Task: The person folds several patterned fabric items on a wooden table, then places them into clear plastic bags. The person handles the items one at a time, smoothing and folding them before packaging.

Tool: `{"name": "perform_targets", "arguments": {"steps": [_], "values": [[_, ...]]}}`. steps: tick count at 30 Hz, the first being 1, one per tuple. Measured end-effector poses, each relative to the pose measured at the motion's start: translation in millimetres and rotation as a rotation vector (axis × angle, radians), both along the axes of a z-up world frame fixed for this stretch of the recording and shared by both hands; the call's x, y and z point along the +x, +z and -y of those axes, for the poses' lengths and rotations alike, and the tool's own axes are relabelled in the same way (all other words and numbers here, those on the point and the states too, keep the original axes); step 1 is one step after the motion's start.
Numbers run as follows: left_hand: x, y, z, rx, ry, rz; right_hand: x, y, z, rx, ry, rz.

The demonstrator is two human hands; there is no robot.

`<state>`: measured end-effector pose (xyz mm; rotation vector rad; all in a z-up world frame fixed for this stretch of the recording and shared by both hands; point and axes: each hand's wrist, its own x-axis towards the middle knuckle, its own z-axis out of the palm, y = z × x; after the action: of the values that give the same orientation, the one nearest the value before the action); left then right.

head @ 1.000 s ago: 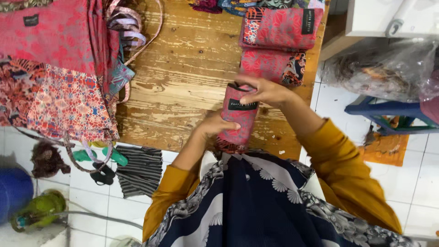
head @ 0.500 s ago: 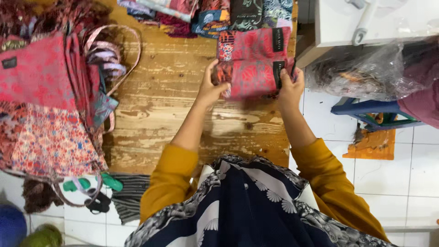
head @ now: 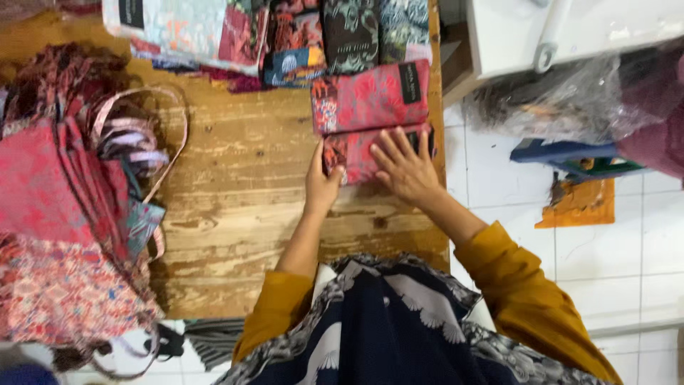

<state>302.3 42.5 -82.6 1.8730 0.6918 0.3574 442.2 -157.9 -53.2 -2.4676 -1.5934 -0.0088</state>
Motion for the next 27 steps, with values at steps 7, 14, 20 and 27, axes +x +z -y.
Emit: {"name": "perform_targets", "arguments": {"steps": [7,14,20,27], "values": [[17,26,22,0.807,-0.325,-0.06,0,-9,-10,-0.164,-0.025,0.027],[36,40,35,0.882,-0.535,-0.373,-5,-31,-5,-0.15,-0.011,-0.096],[71,35,23,0.986,-0.548,-0.418,123,-1,-31,0.154,0.076,-0.343],[53,41,40,0.929,-0.527,-0.388,373,-22,-180,0.739,-0.39,0.077]]}}
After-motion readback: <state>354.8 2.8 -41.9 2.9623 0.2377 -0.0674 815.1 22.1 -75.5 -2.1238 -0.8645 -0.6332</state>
